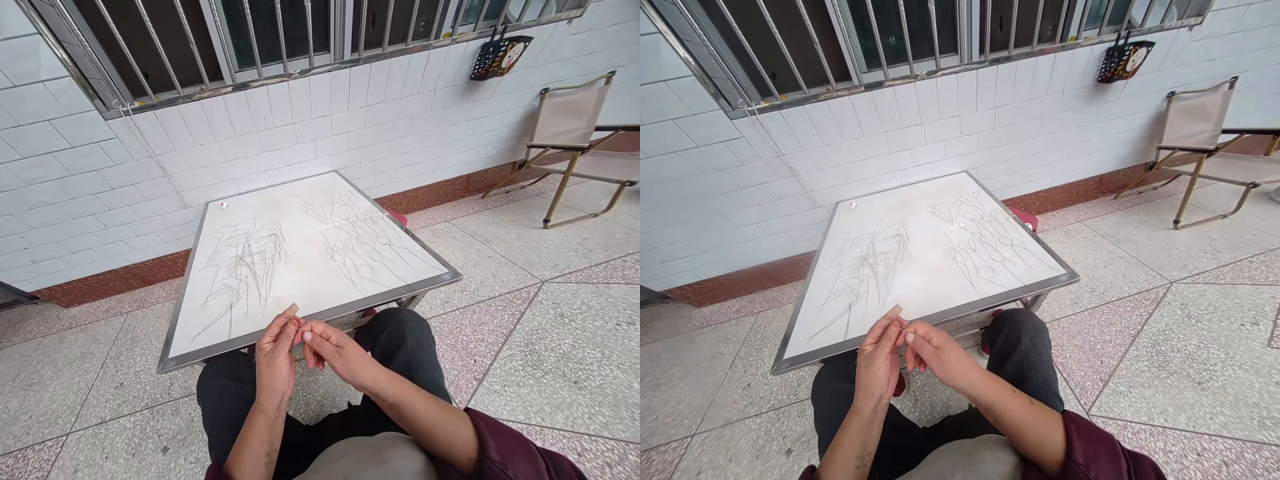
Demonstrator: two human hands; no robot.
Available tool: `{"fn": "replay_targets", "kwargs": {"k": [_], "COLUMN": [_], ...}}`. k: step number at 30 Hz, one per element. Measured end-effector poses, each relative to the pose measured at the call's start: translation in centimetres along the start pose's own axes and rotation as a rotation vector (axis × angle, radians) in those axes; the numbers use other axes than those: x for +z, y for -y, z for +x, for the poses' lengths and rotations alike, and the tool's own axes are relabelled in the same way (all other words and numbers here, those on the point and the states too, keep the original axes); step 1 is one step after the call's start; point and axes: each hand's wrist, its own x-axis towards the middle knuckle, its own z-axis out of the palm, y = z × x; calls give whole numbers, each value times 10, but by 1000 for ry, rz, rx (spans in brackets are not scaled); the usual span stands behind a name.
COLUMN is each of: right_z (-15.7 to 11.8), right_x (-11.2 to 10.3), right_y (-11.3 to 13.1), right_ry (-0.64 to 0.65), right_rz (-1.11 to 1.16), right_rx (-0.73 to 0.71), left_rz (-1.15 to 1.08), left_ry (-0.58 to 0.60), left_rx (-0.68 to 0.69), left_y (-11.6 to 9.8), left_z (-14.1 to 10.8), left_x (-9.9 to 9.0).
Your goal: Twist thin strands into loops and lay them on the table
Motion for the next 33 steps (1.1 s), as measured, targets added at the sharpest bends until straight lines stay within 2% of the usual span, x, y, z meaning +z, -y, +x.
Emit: {"fn": "replay_targets", "kwargs": {"k": [3, 7, 14, 17, 22, 28, 33], "right_z": [-1, -5, -11, -14, -22, -33, -50], "right_x": [2, 7, 17, 20, 22, 20, 6], "right_y": [1, -2, -7, -7, -10, -8, -30], "right_ry": [-27, -126, -230, -224, -198, -158, -84], "right_rz": [-224, -490, -681, -682, -682, -797, -907], "right_rx": [-60, -96, -172, -190, -211, -236, -216], "left_rz": [37, -36, -156, -211, -277, -307, -319], "left_ry": [-30, -95, -141, -169, -268, -348, -363], "left_rx": [21, -22, -55, -42, 58, 142, 177], "left_y": [-2, -1, -7, -13, -28, -47, -57], "left_z": [-1, -2, -9, -10, -6, -3, -4], "left_x": [-2, -1, 0, 1, -2, -7, -11]}}
